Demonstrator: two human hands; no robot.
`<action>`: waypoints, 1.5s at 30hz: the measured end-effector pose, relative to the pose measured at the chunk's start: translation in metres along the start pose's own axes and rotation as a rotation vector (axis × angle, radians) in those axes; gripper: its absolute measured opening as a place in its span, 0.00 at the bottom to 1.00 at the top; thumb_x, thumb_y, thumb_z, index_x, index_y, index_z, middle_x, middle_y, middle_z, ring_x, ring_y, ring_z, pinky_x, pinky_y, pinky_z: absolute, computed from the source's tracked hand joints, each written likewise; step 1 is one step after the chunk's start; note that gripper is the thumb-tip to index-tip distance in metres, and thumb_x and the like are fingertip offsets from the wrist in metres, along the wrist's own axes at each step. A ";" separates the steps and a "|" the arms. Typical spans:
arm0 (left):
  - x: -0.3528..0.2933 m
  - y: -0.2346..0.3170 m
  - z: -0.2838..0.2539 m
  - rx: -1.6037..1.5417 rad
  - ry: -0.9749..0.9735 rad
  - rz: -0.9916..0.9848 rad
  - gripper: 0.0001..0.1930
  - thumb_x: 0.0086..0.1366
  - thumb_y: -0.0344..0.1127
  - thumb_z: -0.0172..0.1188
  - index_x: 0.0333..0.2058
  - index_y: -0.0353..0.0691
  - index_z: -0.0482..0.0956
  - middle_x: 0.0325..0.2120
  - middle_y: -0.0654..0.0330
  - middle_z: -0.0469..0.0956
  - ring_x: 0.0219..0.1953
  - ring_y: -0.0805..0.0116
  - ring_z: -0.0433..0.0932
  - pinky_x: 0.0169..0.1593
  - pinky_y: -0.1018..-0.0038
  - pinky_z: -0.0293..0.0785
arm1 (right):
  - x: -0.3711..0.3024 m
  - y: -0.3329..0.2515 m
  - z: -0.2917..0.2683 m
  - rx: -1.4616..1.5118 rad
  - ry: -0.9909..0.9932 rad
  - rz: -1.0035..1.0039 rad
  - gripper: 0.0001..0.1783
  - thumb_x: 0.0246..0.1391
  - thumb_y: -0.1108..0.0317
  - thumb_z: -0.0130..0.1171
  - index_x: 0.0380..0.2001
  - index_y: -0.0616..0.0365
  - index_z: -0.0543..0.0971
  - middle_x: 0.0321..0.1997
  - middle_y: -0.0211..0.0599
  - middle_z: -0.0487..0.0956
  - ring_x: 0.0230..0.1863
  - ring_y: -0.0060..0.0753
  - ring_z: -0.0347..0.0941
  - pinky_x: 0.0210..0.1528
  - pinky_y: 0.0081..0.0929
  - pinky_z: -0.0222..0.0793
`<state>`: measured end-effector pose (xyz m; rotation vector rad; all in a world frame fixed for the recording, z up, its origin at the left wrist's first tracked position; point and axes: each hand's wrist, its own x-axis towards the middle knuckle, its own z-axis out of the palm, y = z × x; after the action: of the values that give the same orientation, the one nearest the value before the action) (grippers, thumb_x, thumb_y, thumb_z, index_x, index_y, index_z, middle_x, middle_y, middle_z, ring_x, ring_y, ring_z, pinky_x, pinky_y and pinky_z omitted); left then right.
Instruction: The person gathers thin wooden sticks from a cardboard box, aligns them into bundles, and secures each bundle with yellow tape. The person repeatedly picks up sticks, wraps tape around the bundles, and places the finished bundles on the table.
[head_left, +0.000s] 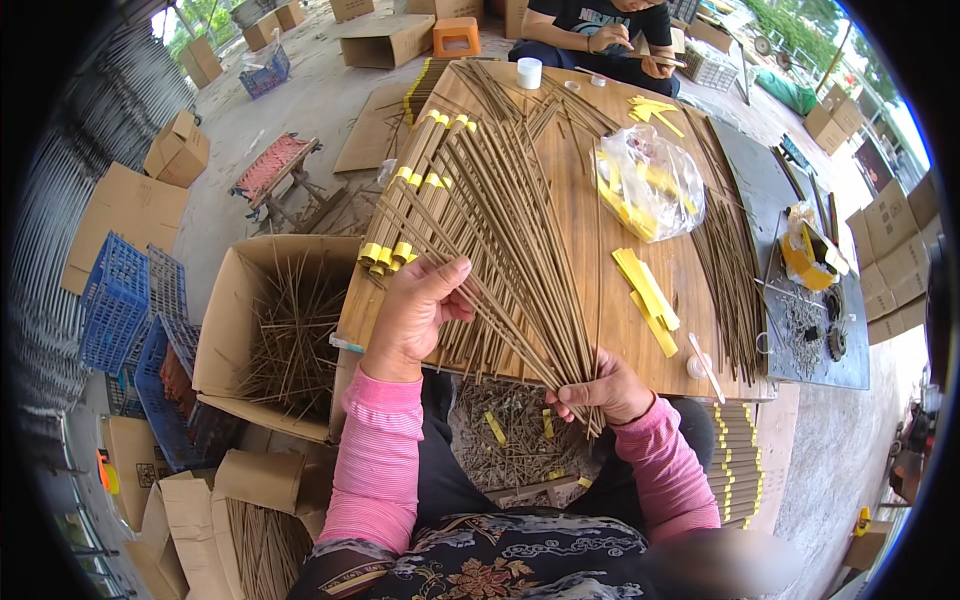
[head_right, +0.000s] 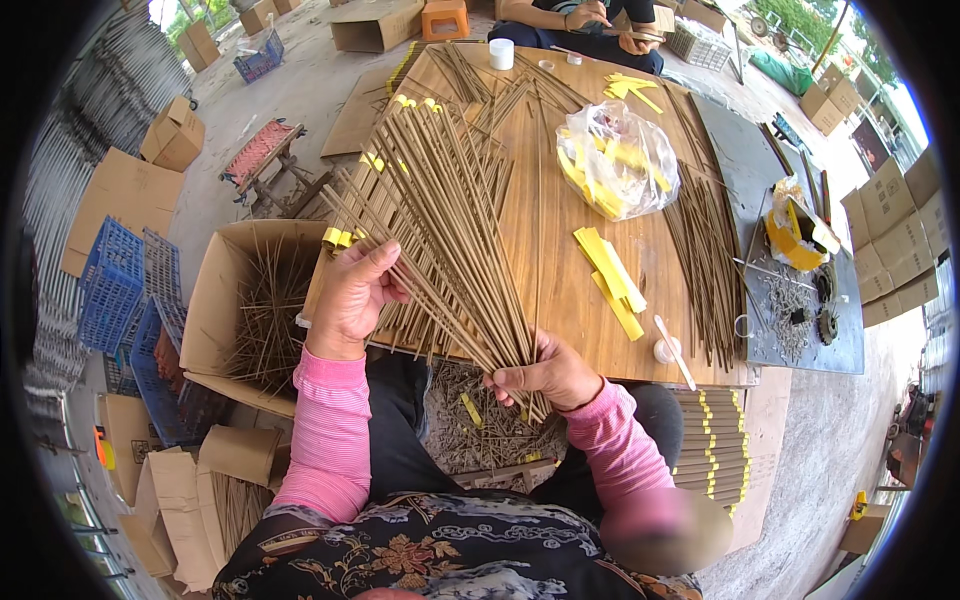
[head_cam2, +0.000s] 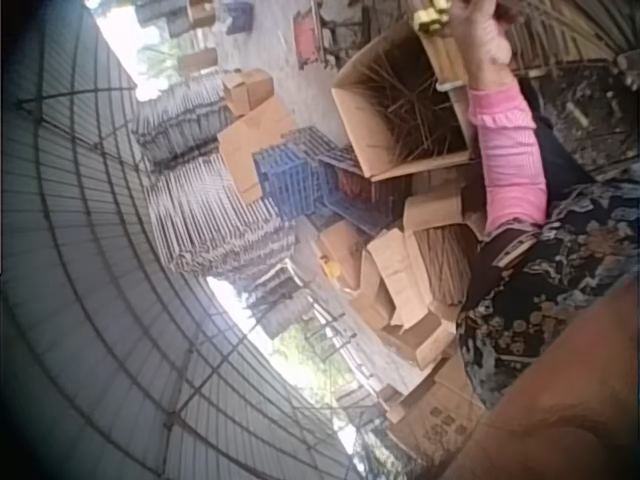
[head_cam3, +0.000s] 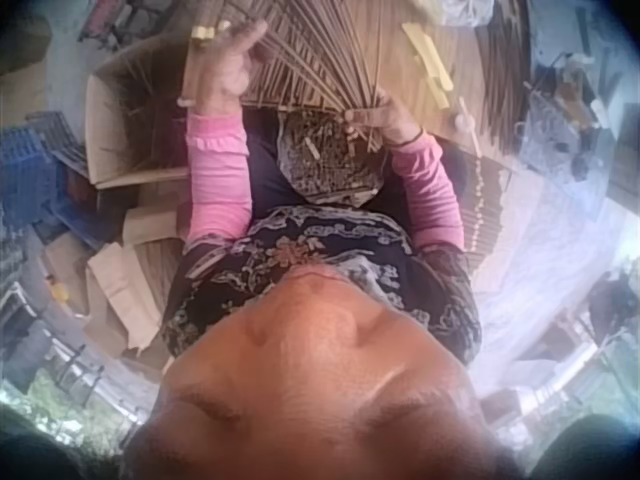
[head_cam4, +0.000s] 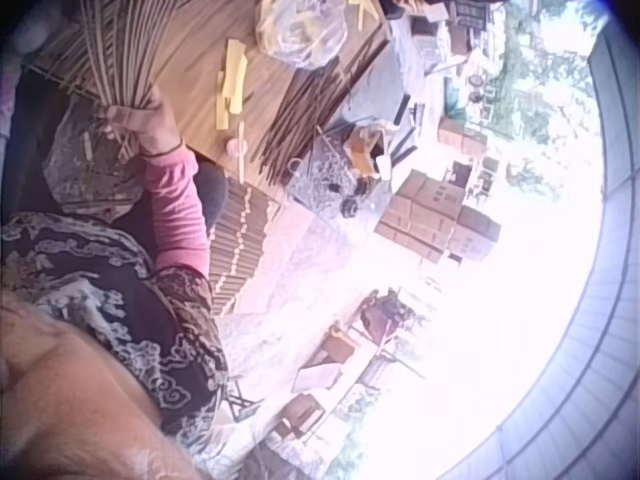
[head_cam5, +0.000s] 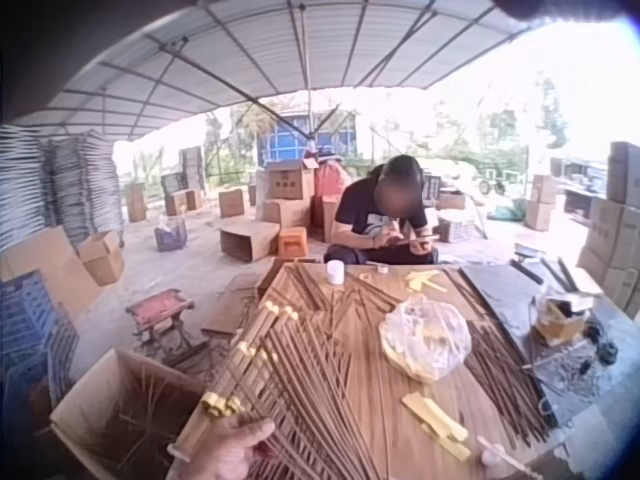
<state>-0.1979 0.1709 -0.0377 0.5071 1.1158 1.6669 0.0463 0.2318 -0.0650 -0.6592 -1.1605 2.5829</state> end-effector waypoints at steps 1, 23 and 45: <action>0.000 -0.001 0.001 0.002 0.009 -0.005 0.07 0.54 0.33 0.61 0.29 0.37 0.74 0.21 0.61 0.76 0.18 0.75 0.74 0.22 0.80 0.74 | 0.000 0.000 -0.002 -0.006 -0.022 -0.001 0.20 0.44 0.82 0.57 0.44 0.62 0.68 0.29 0.41 0.77 0.24 0.29 0.73 0.29 0.23 0.72; 0.004 -0.010 0.003 0.009 -0.083 0.027 0.08 0.55 0.30 0.56 0.32 0.33 0.75 0.27 0.59 0.77 0.28 0.73 0.76 0.24 0.77 0.75 | 0.006 0.000 -0.007 -0.002 -0.036 0.024 0.17 0.46 0.78 0.57 0.41 0.62 0.69 0.28 0.41 0.77 0.23 0.29 0.73 0.27 0.22 0.71; 0.005 -0.032 0.031 -0.102 -0.160 0.023 0.18 0.54 0.23 0.56 0.45 0.37 0.68 0.40 0.61 0.72 0.41 0.69 0.72 0.48 0.72 0.70 | 0.009 0.001 -0.013 -0.020 -0.153 0.073 0.14 0.50 0.73 0.55 0.41 0.64 0.69 0.30 0.40 0.76 0.27 0.29 0.73 0.31 0.23 0.71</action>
<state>-0.1598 0.1907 -0.0506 0.5780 0.9073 1.6628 0.0447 0.2431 -0.0759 -0.5243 -1.2306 2.7274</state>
